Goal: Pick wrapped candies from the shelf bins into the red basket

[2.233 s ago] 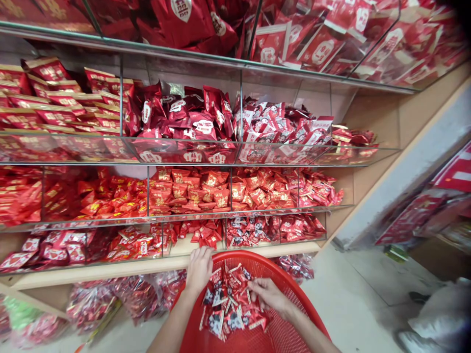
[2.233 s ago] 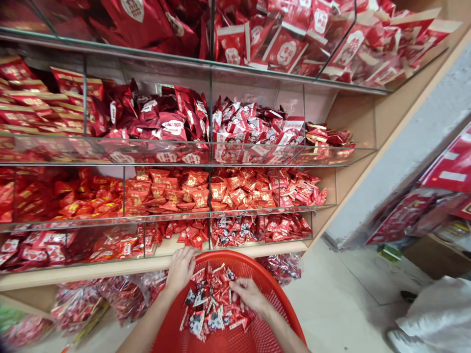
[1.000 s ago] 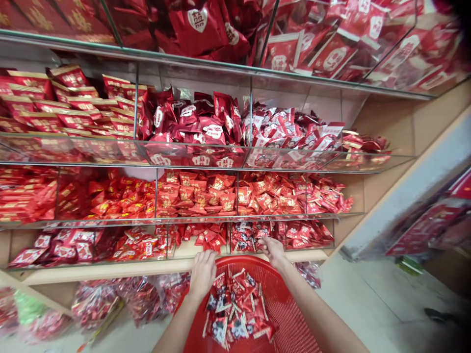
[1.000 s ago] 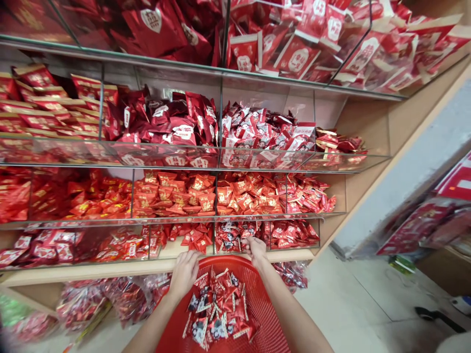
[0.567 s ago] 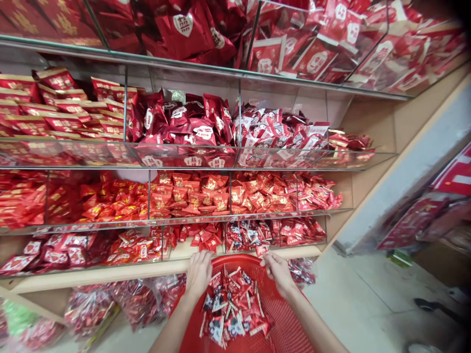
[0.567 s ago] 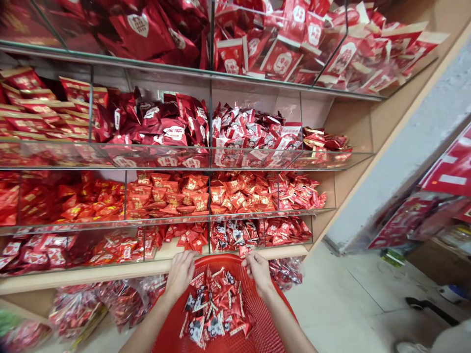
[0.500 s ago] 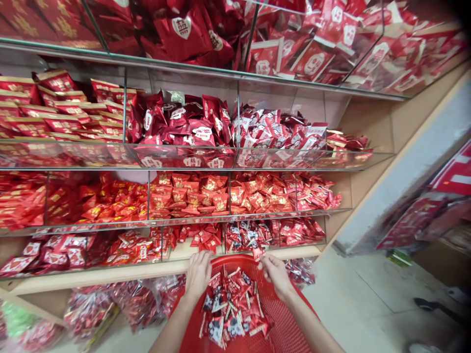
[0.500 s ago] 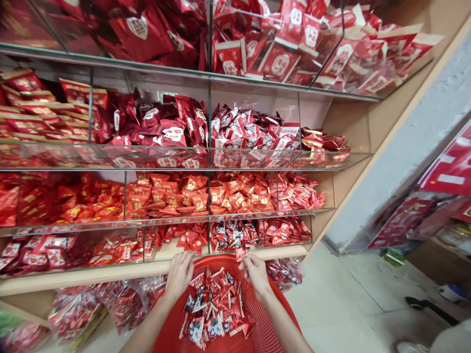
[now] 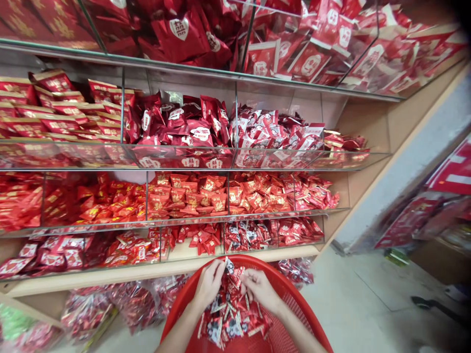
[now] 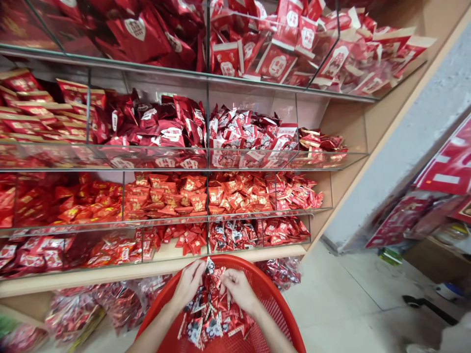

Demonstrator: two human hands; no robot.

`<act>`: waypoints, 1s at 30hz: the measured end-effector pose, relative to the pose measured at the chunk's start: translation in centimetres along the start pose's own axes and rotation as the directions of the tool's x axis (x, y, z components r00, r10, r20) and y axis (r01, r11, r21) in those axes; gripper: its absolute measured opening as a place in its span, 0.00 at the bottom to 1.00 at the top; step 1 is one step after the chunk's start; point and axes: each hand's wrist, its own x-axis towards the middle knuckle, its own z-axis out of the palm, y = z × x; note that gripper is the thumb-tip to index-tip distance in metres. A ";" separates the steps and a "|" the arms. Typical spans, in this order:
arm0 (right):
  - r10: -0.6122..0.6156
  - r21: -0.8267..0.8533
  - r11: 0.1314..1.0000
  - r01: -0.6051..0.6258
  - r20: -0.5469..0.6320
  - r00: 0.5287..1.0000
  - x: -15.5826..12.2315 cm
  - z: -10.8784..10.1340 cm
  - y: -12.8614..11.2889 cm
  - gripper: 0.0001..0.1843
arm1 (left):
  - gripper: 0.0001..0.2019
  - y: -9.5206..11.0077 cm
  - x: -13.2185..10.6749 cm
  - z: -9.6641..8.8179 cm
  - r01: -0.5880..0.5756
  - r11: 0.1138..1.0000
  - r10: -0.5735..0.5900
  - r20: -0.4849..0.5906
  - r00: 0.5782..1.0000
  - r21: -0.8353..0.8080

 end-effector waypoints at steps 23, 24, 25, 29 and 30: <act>-0.029 -0.057 0.998 0.031 0.034 0.999 0.2 -0.2 0.4 0.23 | 0.14 -1.4 0.4 0.0 0.003 0.998 0.001 0.057 0.998 -0.068; -0.032 -0.066 0.997 0.035 0.039 0.999 0.2 -0.1 0.5 0.23 | 0.14 -1.3 0.5 0.2 0.030 0.990 -0.022 0.064 0.998 -0.137; -0.033 -0.074 0.997 0.037 0.046 0.998 0.1 0.0 0.6 0.23 | 0.14 -1.3 0.5 0.4 0.050 0.979 -0.037 0.071 0.997 -0.197; -0.028 -0.076 0.997 0.034 0.081 0.996 0.0 0.2 1.0 0.23 | 0.15 -1.0 0.4 1.1 0.062 0.954 -0.046 0.060 0.997 -0.292; -0.027 -0.071 0.997 0.033 0.082 0.996 0.0 0.2 1.1 0.23 | 0.15 -1.0 0.4 1.2 0.067 0.953 -0.052 0.056 0.997 -0.296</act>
